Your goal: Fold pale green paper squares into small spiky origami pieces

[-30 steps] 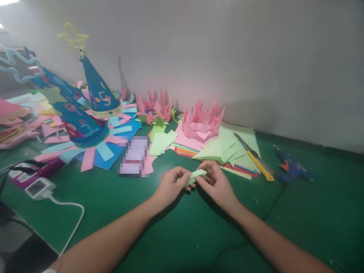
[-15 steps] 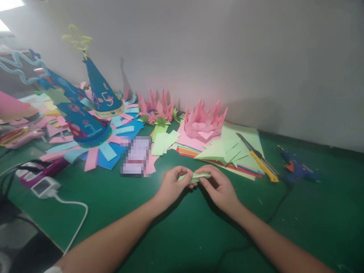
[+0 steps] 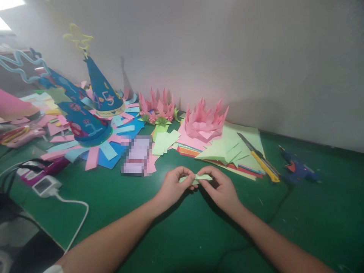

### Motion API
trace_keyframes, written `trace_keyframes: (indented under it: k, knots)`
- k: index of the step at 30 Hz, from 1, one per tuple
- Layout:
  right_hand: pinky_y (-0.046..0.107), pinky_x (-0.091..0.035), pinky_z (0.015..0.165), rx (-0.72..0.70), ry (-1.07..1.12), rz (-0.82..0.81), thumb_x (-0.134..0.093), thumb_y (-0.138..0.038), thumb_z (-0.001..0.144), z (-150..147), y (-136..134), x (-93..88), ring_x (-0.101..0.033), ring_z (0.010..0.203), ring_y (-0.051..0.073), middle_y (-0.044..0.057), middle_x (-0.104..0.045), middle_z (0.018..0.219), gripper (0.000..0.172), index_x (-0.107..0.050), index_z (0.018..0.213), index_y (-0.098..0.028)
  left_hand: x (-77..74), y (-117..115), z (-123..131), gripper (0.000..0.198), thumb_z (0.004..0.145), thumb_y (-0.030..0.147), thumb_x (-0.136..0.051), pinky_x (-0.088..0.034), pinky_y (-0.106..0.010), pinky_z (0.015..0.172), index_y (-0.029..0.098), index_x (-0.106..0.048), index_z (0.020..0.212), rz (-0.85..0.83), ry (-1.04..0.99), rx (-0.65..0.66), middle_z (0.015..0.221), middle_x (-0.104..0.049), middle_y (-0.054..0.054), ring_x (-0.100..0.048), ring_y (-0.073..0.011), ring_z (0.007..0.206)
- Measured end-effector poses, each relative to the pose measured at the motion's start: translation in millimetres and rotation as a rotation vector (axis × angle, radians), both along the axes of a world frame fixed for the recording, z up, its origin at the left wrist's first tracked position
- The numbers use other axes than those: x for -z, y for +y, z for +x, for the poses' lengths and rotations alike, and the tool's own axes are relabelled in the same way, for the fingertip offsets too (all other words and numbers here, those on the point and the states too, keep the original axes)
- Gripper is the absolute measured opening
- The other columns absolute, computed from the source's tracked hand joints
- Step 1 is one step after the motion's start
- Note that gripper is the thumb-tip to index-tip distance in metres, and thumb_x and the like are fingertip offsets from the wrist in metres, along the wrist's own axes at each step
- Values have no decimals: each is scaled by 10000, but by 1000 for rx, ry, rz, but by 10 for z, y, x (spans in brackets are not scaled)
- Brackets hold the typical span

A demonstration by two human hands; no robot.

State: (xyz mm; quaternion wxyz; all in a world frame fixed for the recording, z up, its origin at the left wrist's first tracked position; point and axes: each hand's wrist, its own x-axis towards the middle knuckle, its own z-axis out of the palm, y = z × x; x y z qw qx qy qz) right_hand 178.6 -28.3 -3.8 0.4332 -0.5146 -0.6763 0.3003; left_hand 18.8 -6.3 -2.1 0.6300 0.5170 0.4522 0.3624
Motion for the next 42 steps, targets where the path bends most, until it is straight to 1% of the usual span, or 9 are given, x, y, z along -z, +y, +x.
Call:
trace_keyframes:
  k: [4, 11, 15, 19, 27, 32, 37, 39, 42]
  knots:
    - [284, -484, 689, 34, -36, 17, -545, -188, 792, -33, -4, -33, -602, 764, 182, 30, -628, 796, 48, -580, 812, -212, 0, -18, 8, 244, 771, 371, -613, -496, -223, 573, 136, -552, 739, 28, 36, -16, 633, -608, -2, -618, -113, 572]
    - [279, -493, 688, 41, -22, -41, -523, -157, 772, -66, -18, -30, -603, 781, 183, 33, -631, 830, 102, -587, 830, -211, -14, -32, 4, 130, 771, 273, -573, -491, -212, 601, 152, -547, 729, 110, 77, 17, 668, -581, 16, -609, -107, 602]
    - [265, -480, 662, -7, -25, -52, -512, -128, 763, -71, -23, -38, -595, 761, 175, 22, -624, 807, 130, -593, 811, -217, 8, -10, -10, 86, 731, 205, -575, -483, -214, 567, 163, -504, 708, 63, 71, 82, 606, -561, 30, -606, -115, 576]
    - [285, -484, 700, -11, -4, -79, -515, -128, 769, -59, -11, -36, -604, 765, 180, 20, -634, 806, 135, -607, 805, -220, 14, 8, -15, 132, 742, 253, -587, -495, -227, 578, 164, -494, 716, 3, -9, 111, 592, -575, 27, -618, -118, 566]
    - [287, -501, 658, 4, 4, -80, -570, -182, 779, -15, -4, -3, -622, 744, 187, 29, -663, 818, 100, -650, 817, -228, 37, 3, -15, 216, 784, 357, -584, -510, -245, 603, 162, -493, 766, 5, -49, 103, 631, -587, 14, -624, -118, 579]
    - [295, -509, 646, 33, 22, -118, -580, -206, 784, -27, -3, -2, -634, 741, 195, 34, -667, 807, 64, -641, 798, -217, 2, -32, -9, 193, 811, 333, -548, -496, -244, 617, 154, -516, 744, 86, 96, 58, 645, -601, -3, -619, -127, 612]
    - [299, -525, 630, 36, 65, -172, -571, -216, 794, -38, -2, -6, -636, 714, 188, 37, -662, 814, 52, -621, 804, -207, -30, -43, -7, 181, 820, 316, -528, -494, -247, 629, 150, -534, 747, 75, 106, 69, 655, -613, -14, -629, -139, 638]
    - [290, -519, 620, 45, 45, -155, -574, -205, 784, -37, -5, -11, -628, 709, 182, 33, -656, 805, 46, -617, 799, -204, -18, -45, -13, 164, 813, 303, -536, -495, -250, 635, 148, -548, 762, 79, 111, 76, 680, -628, -23, -635, -145, 657]
    - [286, -506, 633, 42, -4, -111, -580, -184, 767, -34, -10, -13, -618, 735, 184, 33, -650, 792, 46, -616, 788, -202, 1, -50, -20, 129, 765, 272, -596, -489, -252, 644, 145, -573, 771, 137, 158, 79, 741, -653, -40, -634, -154, 699]
